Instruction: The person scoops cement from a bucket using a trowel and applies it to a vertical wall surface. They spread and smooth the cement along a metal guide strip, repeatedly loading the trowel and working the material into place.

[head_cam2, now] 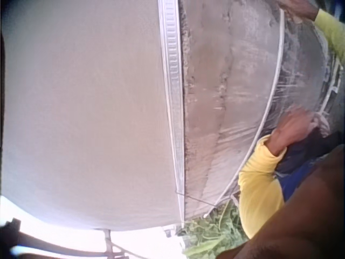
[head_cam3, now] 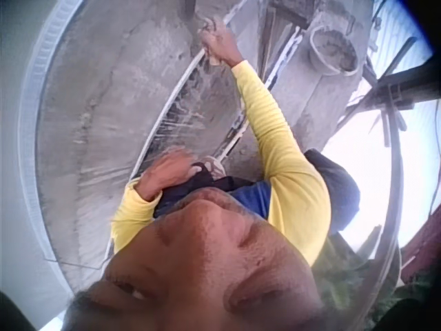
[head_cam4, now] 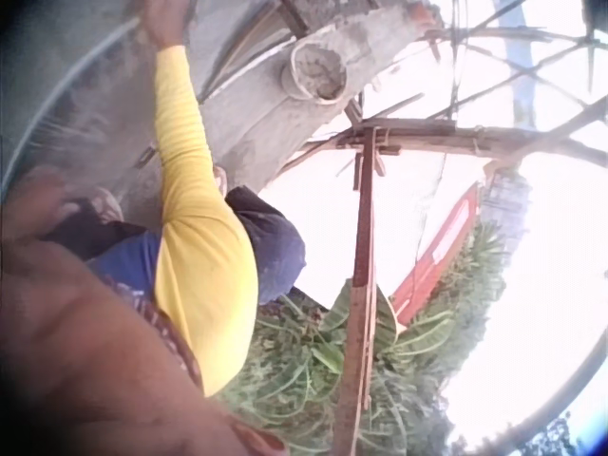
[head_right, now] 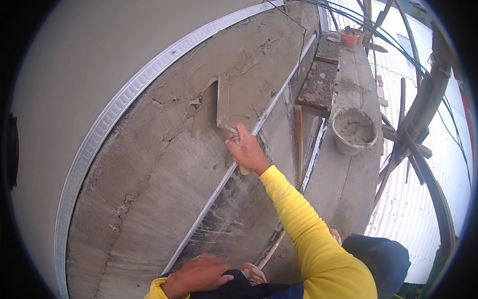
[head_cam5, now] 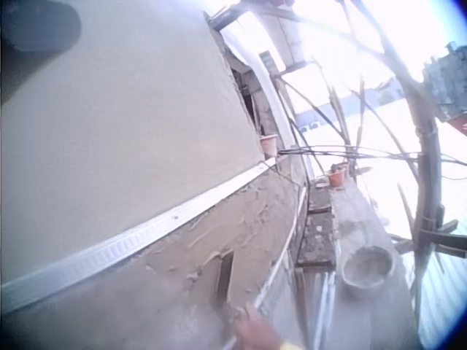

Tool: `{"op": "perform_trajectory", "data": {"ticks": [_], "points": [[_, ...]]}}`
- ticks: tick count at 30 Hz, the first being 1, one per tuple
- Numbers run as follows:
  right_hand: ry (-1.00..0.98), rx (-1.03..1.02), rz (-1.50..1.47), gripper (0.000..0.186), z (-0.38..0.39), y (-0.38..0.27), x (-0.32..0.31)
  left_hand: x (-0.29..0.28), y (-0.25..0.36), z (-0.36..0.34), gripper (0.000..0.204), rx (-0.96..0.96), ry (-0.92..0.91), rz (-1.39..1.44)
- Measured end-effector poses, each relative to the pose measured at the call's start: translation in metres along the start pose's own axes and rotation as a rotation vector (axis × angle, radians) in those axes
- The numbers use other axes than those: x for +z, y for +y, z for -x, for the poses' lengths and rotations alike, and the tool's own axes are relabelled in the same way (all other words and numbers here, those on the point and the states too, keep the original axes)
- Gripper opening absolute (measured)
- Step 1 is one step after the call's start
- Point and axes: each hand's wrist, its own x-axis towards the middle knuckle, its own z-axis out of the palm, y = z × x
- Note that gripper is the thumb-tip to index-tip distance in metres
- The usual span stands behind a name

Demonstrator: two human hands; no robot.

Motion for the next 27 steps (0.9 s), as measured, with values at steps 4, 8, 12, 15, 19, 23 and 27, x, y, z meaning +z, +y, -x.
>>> {"op": "perform_trajectory", "data": {"ticks": [4, 8, 12, 15, 19, 23, 27], "points": [[-0.136, -0.328, 0.241, 0.028, 0.037, -0.012, 0.031, -0.011, 0.002, -0.004, 0.047, -0.040, -0.030, -0.039], [-0.348, -0.501, 0.130, 0.032, 0.063, -0.023, 0.042, -0.005, -0.004, -0.006, 0.046, -0.028, -0.023, -0.029], [-0.041, -0.426, 0.229, 0.029, 0.018, -0.050, 0.032, -0.005, -0.002, -0.002, 0.046, -0.002, 0.021, -0.033], [-0.058, -0.376, 0.401, 0.026, 0.006, -0.053, 0.038, -0.007, 0.000, -0.005, 0.047, -0.025, -0.002, -0.040], [-0.258, -0.519, 0.622, 0.017, 0.065, -0.046, 0.058, -0.008, -0.002, -0.010, 0.049, -0.023, -0.054, -0.087], [0.030, -0.625, 0.873, 0.010, 0.012, -0.022, 0.019, -0.006, 0.000, -0.012, 0.044, 0.007, 0.055, -0.029], [0.272, -0.471, 1.007, 0.013, -0.094, -0.017, -0.049, -0.004, 0.003, -0.006, 0.032, -0.017, 0.119, 0.006]]}}
